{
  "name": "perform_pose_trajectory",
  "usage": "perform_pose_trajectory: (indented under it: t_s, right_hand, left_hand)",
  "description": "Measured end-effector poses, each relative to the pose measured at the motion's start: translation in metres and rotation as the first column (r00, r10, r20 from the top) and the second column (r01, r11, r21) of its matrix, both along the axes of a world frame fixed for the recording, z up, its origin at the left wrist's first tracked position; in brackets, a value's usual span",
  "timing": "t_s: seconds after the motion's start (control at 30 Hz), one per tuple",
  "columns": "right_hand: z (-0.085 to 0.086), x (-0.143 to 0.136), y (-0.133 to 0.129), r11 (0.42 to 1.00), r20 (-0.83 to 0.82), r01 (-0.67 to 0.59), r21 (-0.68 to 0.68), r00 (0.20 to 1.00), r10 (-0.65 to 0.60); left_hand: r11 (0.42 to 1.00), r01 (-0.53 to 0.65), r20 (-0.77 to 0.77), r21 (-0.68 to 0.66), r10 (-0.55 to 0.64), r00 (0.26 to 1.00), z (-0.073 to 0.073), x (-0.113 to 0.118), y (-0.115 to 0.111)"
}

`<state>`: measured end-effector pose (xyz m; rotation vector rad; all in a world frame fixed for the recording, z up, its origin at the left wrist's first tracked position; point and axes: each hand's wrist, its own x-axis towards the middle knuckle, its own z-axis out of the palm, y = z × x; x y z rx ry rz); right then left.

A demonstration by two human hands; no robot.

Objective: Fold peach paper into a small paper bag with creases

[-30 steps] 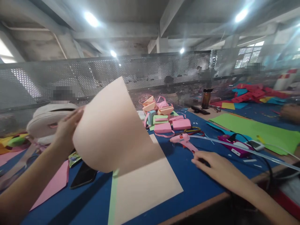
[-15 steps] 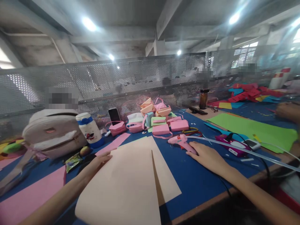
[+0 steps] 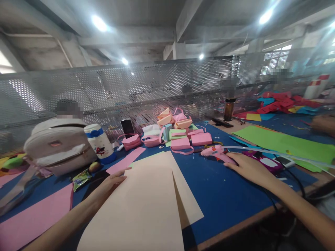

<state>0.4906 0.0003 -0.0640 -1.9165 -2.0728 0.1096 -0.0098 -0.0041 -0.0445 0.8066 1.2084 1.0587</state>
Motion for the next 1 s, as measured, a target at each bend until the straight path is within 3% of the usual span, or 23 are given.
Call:
perform_pose_trajectory:
  t_s: [0.3, 0.67, 0.87, 1.0]
  right_hand:
    - [0.001, -0.006, 0.004, 0.993, -0.001, -0.065, -0.095, 0.998, 0.065]
    - [-0.014, 0.004, 0.005, 0.995, 0.055, -0.016, -0.1, 0.998, 0.022]
    - [-0.017, 0.006, 0.01, 0.998, 0.065, -0.028, -0.064, 0.997, 0.032]
    - [-0.011, 0.002, -0.004, 0.999, 0.083, -0.038, -0.021, 0.996, 0.039]
  left_hand:
    - [1.0, -0.024, 0.006, 0.017, 0.023, 1.0, -0.006, 0.002, 0.0]
    - [0.987, -0.15, -0.03, 0.051, 0.152, 0.988, 0.002, 0.002, -0.004]
    - [0.991, -0.097, -0.03, 0.095, 0.1, 0.995, 0.004, 0.003, -0.015]
    - [0.99, -0.03, -0.051, 0.136, 0.037, 0.998, 0.002, 0.0, -0.021]
